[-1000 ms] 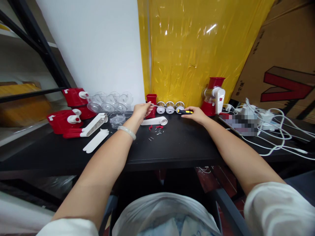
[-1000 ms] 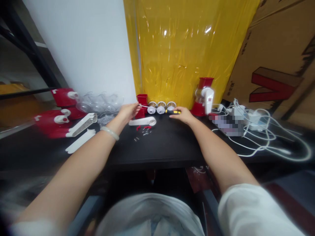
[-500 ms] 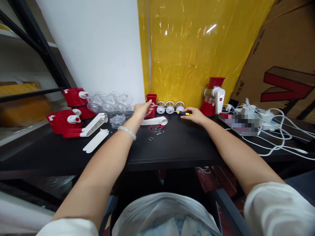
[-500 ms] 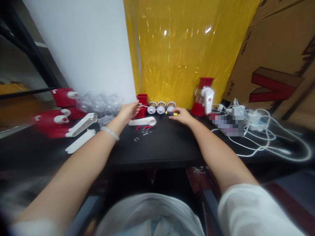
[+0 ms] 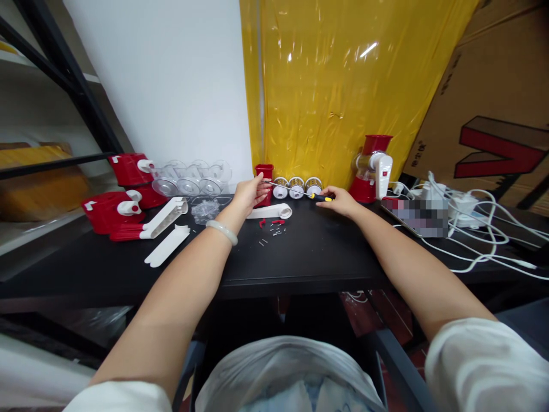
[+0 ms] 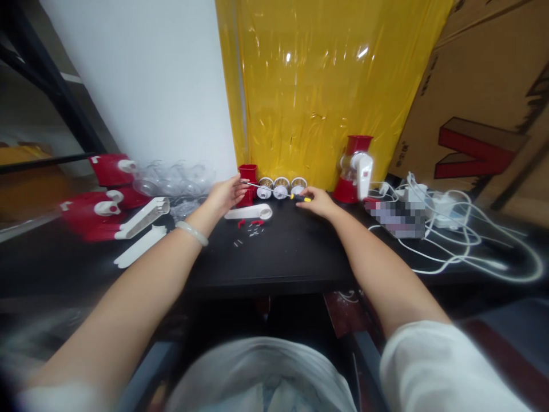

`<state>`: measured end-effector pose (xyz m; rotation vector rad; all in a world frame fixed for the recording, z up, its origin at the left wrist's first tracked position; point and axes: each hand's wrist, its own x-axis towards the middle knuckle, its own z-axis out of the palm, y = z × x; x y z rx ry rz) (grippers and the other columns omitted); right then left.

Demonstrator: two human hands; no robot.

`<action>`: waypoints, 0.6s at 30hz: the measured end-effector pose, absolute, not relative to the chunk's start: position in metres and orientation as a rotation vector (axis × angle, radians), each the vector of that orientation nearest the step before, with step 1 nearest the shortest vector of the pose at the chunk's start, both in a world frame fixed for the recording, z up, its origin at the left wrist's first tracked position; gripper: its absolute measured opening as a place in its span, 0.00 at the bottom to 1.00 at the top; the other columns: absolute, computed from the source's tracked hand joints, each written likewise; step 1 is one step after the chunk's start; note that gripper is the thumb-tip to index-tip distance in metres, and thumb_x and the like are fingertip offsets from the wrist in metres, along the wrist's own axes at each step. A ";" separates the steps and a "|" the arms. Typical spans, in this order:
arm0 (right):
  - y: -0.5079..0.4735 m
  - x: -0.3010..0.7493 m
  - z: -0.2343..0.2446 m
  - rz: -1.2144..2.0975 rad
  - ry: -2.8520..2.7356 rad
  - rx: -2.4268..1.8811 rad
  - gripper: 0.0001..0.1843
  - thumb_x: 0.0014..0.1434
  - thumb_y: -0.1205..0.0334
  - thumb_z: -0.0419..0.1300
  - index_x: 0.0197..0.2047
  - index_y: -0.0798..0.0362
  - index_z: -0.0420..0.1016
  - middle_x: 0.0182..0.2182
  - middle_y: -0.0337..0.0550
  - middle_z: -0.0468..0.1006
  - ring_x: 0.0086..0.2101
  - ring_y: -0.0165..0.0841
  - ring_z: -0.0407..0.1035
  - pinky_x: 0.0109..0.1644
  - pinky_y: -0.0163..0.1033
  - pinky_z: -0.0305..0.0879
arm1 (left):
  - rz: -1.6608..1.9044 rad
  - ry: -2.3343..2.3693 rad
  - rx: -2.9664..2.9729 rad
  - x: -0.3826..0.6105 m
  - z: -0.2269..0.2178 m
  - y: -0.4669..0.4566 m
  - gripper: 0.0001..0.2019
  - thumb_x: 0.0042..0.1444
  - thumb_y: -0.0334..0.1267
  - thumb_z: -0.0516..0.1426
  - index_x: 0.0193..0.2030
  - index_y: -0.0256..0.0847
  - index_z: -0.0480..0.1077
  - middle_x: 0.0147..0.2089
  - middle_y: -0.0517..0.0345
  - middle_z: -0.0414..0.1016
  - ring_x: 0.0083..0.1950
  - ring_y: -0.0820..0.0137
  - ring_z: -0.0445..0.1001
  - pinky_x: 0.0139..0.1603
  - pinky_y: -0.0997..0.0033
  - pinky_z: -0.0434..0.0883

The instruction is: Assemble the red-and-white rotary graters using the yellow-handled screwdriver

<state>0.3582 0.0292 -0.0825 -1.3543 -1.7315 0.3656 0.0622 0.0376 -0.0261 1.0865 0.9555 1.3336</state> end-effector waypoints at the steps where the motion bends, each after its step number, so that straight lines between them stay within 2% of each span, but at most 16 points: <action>1: 0.029 0.358 -0.082 0.368 -1.730 -1.355 0.21 0.38 0.52 0.70 0.35 0.52 0.74 0.34 0.40 0.77 0.35 0.34 0.70 0.45 0.41 0.64 | 1.331 0.950 1.084 0.062 -0.026 0.037 0.13 0.54 0.47 0.62 0.31 0.38 0.76 0.30 0.55 0.79 0.24 0.81 0.72 0.26 0.84 0.67; 6: 0.028 0.358 -0.083 0.370 -1.723 -1.343 0.20 0.39 0.52 0.69 0.35 0.52 0.74 0.33 0.39 0.77 0.35 0.34 0.70 0.45 0.41 0.63 | 1.328 0.923 1.060 0.063 -0.024 0.031 0.09 0.57 0.40 0.59 0.32 0.37 0.75 0.31 0.57 0.79 0.25 0.81 0.73 0.27 0.83 0.68; 10: 0.029 0.359 -0.083 0.369 -1.728 -1.340 0.20 0.40 0.52 0.69 0.35 0.51 0.73 0.33 0.39 0.77 0.35 0.34 0.69 0.45 0.41 0.63 | 1.354 0.903 1.062 0.063 -0.024 0.031 0.05 0.55 0.37 0.60 0.35 0.38 0.73 0.32 0.57 0.80 0.26 0.79 0.74 0.29 0.81 0.69; 18: 0.032 0.360 -0.085 0.354 -1.738 -1.337 0.20 0.40 0.52 0.69 0.35 0.52 0.73 0.32 0.38 0.77 0.35 0.34 0.69 0.45 0.41 0.63 | 1.394 0.905 1.087 0.064 -0.026 0.035 0.08 0.53 0.37 0.62 0.35 0.38 0.67 0.32 0.57 0.80 0.26 0.79 0.74 0.28 0.80 0.69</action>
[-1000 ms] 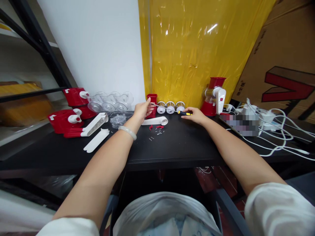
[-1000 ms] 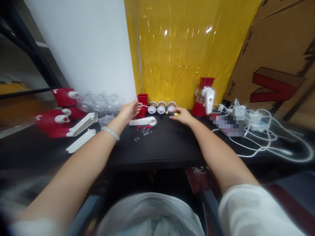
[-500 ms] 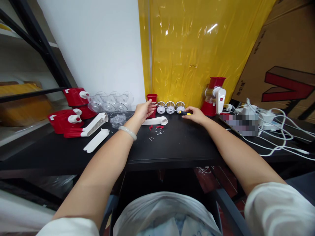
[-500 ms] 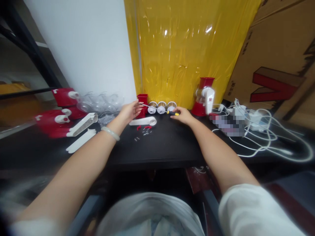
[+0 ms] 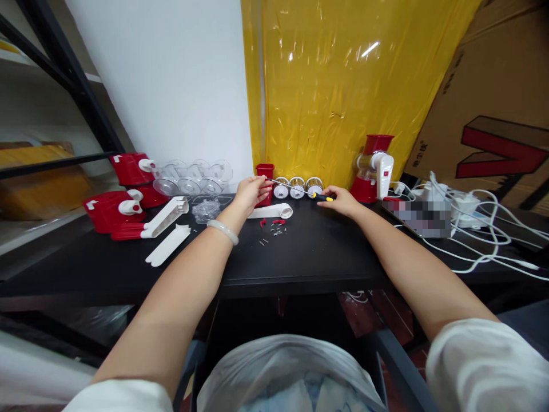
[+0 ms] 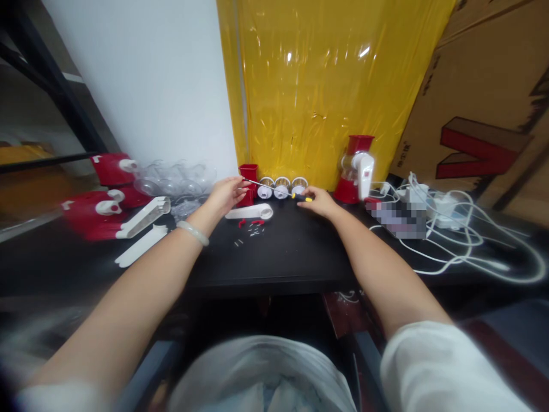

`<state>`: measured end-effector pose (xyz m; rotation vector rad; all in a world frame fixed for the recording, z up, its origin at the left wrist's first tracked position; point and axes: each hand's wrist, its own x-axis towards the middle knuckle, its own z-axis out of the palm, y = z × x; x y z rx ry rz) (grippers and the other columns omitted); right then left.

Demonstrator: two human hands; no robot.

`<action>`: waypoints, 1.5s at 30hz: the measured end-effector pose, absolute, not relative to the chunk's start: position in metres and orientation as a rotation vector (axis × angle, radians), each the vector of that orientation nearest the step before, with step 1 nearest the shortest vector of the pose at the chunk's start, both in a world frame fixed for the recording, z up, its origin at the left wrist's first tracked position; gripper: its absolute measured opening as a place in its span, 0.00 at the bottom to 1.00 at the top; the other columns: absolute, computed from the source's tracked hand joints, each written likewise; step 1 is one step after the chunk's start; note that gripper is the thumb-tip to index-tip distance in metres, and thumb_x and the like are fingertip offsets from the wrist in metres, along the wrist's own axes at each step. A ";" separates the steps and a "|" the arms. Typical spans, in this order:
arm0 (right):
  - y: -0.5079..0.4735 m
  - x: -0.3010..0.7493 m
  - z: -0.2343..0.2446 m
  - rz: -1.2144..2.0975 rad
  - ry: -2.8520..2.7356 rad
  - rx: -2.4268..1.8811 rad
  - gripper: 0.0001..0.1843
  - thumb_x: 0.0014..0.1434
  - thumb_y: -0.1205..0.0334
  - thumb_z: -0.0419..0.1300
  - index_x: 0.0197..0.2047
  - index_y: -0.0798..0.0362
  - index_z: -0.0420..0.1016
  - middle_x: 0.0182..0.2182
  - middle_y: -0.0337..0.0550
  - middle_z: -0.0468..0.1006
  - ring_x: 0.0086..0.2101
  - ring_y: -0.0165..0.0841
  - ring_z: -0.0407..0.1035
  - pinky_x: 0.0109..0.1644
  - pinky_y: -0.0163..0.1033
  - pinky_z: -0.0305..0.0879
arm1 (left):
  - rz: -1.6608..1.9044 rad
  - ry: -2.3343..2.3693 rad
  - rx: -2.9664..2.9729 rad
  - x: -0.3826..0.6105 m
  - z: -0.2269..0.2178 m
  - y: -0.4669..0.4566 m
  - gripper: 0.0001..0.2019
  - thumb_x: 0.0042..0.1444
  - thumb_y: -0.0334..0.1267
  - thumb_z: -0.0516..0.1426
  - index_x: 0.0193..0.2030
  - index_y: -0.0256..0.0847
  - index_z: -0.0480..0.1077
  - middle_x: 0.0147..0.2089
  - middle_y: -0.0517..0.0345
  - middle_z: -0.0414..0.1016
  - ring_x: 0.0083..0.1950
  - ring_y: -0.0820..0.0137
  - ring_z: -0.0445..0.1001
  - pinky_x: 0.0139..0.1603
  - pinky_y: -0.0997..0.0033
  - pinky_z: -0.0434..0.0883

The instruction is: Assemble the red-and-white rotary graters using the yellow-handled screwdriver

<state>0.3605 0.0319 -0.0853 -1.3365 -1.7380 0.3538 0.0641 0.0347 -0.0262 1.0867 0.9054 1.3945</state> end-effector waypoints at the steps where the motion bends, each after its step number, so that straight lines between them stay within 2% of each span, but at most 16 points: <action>1: 0.032 0.360 -0.085 0.350 -1.737 -1.340 0.20 0.40 0.52 0.69 0.35 0.52 0.74 0.32 0.38 0.77 0.35 0.34 0.69 0.46 0.41 0.63 | 1.395 0.911 1.096 0.064 -0.026 0.035 0.08 0.54 0.37 0.62 0.35 0.39 0.67 0.32 0.57 0.79 0.26 0.79 0.74 0.28 0.81 0.69; 12: 0.030 0.360 -0.085 0.346 -1.752 -1.334 0.20 0.40 0.51 0.69 0.35 0.51 0.73 0.32 0.39 0.77 0.34 0.34 0.69 0.45 0.41 0.63 | 1.419 1.026 1.187 0.067 -0.025 0.033 0.05 0.60 0.36 0.57 0.35 0.39 0.65 0.31 0.58 0.79 0.25 0.80 0.73 0.28 0.81 0.69; 20: 0.031 0.362 -0.085 0.351 -1.751 -1.333 0.20 0.40 0.51 0.69 0.35 0.52 0.73 0.32 0.39 0.77 0.34 0.34 0.68 0.44 0.41 0.63 | 1.414 0.992 1.185 0.066 -0.027 0.034 0.07 0.57 0.37 0.60 0.35 0.38 0.66 0.33 0.56 0.79 0.26 0.80 0.74 0.28 0.81 0.69; 32: 0.035 0.363 -0.088 0.331 -1.743 -1.313 0.20 0.39 0.52 0.70 0.34 0.51 0.74 0.32 0.40 0.77 0.33 0.35 0.69 0.44 0.43 0.64 | 1.396 0.977 1.184 0.065 -0.026 0.034 0.04 0.60 0.35 0.56 0.36 0.38 0.65 0.32 0.58 0.78 0.26 0.80 0.74 0.28 0.81 0.69; 45: 0.034 0.362 -0.088 0.328 -1.750 -1.325 0.18 0.39 0.53 0.69 0.33 0.51 0.73 0.31 0.40 0.76 0.33 0.35 0.68 0.43 0.42 0.63 | 1.383 0.931 1.124 0.063 -0.025 0.037 0.11 0.63 0.45 0.52 0.43 0.40 0.64 0.33 0.55 0.79 0.27 0.77 0.74 0.31 0.78 0.69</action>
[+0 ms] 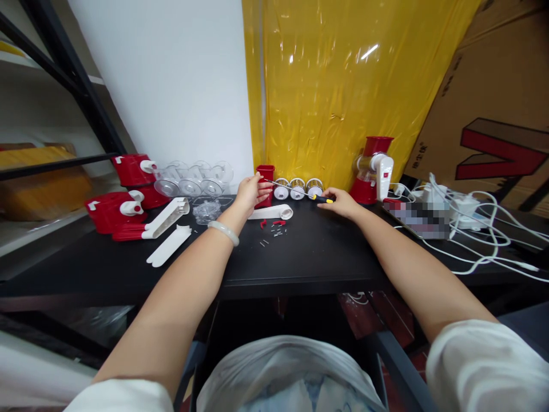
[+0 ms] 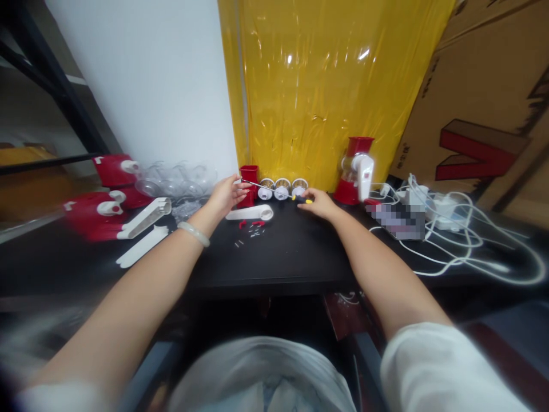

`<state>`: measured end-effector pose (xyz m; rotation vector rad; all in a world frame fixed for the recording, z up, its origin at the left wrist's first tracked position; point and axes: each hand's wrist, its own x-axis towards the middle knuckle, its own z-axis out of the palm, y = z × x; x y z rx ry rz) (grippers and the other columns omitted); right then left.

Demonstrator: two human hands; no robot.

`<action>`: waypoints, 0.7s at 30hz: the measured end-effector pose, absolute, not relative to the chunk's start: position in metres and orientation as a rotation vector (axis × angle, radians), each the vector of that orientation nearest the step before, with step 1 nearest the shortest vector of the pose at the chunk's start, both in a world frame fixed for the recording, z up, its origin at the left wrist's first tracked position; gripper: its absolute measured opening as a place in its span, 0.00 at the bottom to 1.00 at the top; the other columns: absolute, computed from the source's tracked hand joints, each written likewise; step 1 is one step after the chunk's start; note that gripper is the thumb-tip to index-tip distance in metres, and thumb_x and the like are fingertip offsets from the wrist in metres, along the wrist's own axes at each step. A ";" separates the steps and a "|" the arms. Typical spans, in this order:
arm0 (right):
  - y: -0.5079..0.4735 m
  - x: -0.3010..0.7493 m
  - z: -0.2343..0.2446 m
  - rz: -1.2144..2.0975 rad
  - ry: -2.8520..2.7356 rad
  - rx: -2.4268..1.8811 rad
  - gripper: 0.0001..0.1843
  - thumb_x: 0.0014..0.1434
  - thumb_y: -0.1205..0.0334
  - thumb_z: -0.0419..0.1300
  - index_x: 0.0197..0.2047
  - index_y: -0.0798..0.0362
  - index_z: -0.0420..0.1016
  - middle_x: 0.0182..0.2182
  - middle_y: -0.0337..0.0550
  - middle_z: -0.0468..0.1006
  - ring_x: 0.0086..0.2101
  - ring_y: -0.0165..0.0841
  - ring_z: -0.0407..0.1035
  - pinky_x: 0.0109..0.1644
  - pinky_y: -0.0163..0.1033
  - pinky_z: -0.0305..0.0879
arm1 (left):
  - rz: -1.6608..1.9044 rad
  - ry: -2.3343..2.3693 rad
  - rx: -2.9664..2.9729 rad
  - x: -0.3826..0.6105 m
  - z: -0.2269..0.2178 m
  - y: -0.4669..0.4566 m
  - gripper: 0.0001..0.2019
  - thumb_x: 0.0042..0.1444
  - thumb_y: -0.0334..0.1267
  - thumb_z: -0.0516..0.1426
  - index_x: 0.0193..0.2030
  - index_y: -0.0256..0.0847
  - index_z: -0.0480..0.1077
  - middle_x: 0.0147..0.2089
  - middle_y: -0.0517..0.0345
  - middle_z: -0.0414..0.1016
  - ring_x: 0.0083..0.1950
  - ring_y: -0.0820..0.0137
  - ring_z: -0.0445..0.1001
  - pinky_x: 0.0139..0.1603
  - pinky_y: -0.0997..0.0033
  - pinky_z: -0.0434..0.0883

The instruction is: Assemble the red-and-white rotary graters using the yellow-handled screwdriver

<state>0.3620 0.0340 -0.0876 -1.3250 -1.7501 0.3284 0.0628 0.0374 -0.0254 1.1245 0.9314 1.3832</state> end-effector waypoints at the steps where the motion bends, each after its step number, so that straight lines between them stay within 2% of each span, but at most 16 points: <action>1: 0.034 0.362 -0.087 0.328 -1.747 -1.322 0.18 0.39 0.53 0.69 0.33 0.51 0.73 0.32 0.40 0.76 0.33 0.35 0.68 0.43 0.42 0.63 | 1.379 0.940 1.135 0.063 -0.025 0.038 0.11 0.63 0.46 0.52 0.44 0.40 0.63 0.34 0.55 0.80 0.27 0.77 0.74 0.31 0.78 0.69; 5: 0.034 0.363 -0.085 0.326 -1.717 -1.322 0.18 0.39 0.53 0.69 0.32 0.51 0.72 0.31 0.39 0.75 0.33 0.34 0.67 0.42 0.42 0.62 | 1.376 1.077 1.282 0.061 -0.028 0.044 0.13 0.65 0.48 0.48 0.48 0.41 0.61 0.39 0.52 0.80 0.31 0.74 0.76 0.33 0.74 0.72; 8: 0.033 0.363 -0.082 0.290 -1.669 -1.316 0.17 0.39 0.54 0.68 0.31 0.51 0.71 0.29 0.39 0.74 0.32 0.34 0.66 0.41 0.41 0.62 | 1.348 1.275 1.773 0.058 -0.038 0.048 0.12 0.61 0.45 0.53 0.47 0.41 0.63 0.41 0.50 0.80 0.37 0.70 0.77 0.39 0.69 0.73; 12: 0.031 0.362 -0.080 0.249 -1.612 -1.320 0.16 0.40 0.54 0.68 0.31 0.51 0.69 0.29 0.40 0.75 0.32 0.34 0.67 0.40 0.41 0.62 | 0.912 1.284 2.480 0.056 -0.053 0.044 0.15 0.53 0.42 0.62 0.45 0.40 0.69 0.45 0.49 0.79 0.46 0.64 0.77 0.47 0.66 0.72; 15: 0.030 0.361 -0.080 0.247 -1.610 -1.325 0.17 0.40 0.54 0.68 0.31 0.51 0.70 0.29 0.40 0.75 0.32 0.34 0.67 0.40 0.41 0.62 | 0.709 1.278 2.570 0.058 -0.056 0.038 0.19 0.52 0.41 0.63 0.50 0.39 0.70 0.46 0.49 0.79 0.46 0.63 0.78 0.47 0.67 0.72; 21: 0.033 0.363 -0.082 0.260 -1.628 -1.328 0.17 0.40 0.54 0.68 0.32 0.51 0.70 0.30 0.39 0.75 0.32 0.34 0.67 0.41 0.41 0.62 | 0.570 1.269 2.617 0.059 -0.052 0.034 0.26 0.47 0.35 0.66 0.55 0.38 0.70 0.48 0.49 0.79 0.47 0.62 0.78 0.48 0.70 0.71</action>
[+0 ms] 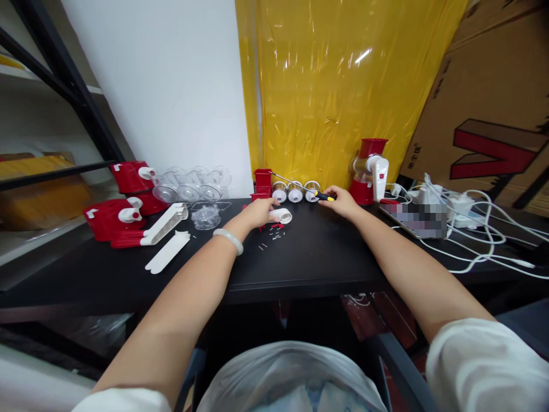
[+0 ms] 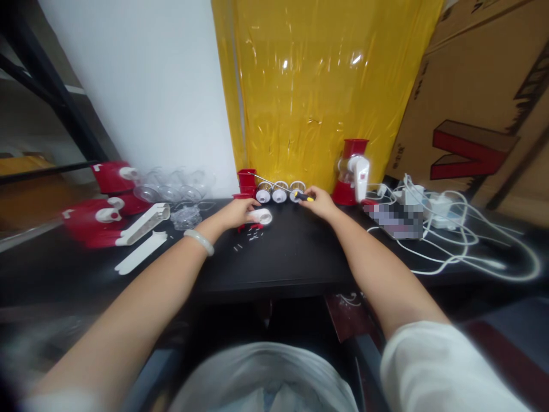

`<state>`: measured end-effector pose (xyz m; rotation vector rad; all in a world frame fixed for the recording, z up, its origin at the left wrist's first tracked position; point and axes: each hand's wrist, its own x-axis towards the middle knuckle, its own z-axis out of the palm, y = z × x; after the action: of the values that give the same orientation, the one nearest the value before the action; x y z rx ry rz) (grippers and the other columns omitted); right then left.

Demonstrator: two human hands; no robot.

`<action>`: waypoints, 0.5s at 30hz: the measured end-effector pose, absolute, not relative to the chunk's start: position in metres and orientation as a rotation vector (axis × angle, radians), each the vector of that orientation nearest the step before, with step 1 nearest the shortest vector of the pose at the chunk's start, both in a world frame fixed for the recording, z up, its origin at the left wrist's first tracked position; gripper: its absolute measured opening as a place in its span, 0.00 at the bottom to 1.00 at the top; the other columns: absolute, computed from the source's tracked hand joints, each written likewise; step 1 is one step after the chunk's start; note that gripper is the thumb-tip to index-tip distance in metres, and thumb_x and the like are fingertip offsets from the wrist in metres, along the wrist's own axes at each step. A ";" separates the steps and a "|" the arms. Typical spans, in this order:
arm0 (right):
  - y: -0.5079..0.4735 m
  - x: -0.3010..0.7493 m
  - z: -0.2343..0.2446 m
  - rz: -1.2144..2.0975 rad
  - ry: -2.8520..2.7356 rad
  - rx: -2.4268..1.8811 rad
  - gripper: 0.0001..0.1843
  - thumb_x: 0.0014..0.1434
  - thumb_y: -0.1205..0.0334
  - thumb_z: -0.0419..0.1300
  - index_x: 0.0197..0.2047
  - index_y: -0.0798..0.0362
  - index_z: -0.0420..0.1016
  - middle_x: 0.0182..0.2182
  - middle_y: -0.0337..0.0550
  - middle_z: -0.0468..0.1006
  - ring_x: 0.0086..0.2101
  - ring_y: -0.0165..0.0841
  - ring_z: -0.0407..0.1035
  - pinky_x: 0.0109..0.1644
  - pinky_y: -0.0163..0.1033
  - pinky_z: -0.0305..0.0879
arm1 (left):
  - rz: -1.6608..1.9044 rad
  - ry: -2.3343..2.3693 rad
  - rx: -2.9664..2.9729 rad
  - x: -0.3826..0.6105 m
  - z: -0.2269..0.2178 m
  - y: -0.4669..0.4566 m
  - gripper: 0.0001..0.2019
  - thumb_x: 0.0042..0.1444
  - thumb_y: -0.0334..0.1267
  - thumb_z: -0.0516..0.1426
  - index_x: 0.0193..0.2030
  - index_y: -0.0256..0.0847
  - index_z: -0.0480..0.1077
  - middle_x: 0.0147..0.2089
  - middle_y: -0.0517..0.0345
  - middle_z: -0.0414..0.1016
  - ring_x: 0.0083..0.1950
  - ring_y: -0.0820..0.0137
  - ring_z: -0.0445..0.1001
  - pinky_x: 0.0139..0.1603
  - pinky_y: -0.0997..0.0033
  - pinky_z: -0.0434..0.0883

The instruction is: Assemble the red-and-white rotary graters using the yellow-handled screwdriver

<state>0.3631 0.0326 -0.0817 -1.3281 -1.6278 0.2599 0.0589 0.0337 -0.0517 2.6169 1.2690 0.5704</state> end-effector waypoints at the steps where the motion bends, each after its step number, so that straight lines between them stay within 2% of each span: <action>1: 0.033 0.363 -0.082 0.263 -1.629 -1.330 0.17 0.40 0.53 0.68 0.32 0.51 0.70 0.30 0.39 0.75 0.32 0.34 0.67 0.40 0.40 0.61 | 0.536 1.289 2.640 0.058 -0.051 0.033 0.25 0.47 0.33 0.65 0.54 0.38 0.70 0.49 0.49 0.79 0.48 0.62 0.77 0.48 0.70 0.71; 4: 0.033 0.363 -0.082 0.270 -1.631 -1.324 0.18 0.40 0.53 0.68 0.32 0.51 0.69 0.30 0.40 0.75 0.32 0.34 0.67 0.40 0.40 0.61 | 0.509 1.334 2.690 0.056 -0.049 0.032 0.21 0.48 0.31 0.63 0.51 0.42 0.73 0.50 0.50 0.78 0.49 0.61 0.77 0.50 0.68 0.70; 7: 0.033 0.364 -0.083 0.252 -1.619 -1.309 0.18 0.41 0.51 0.67 0.33 0.51 0.69 0.30 0.40 0.75 0.32 0.34 0.67 0.40 0.40 0.62 | 0.618 1.352 2.711 0.052 -0.045 0.035 0.15 0.50 0.35 0.62 0.46 0.42 0.74 0.48 0.48 0.79 0.48 0.58 0.76 0.51 0.64 0.69; 15: 0.031 0.365 -0.080 0.105 -1.602 -1.252 0.17 0.46 0.48 0.64 0.34 0.51 0.69 0.30 0.40 0.74 0.32 0.34 0.67 0.39 0.39 0.61 | 1.367 1.600 2.357 0.038 -0.029 0.046 0.15 0.57 0.38 0.55 0.51 0.38 0.65 0.52 0.43 0.73 0.55 0.58 0.72 0.55 0.62 0.68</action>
<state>0.3648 0.0308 -0.0800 -1.2523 -1.6017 0.1054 0.0382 0.0463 -0.0287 2.3566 1.6000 1.3672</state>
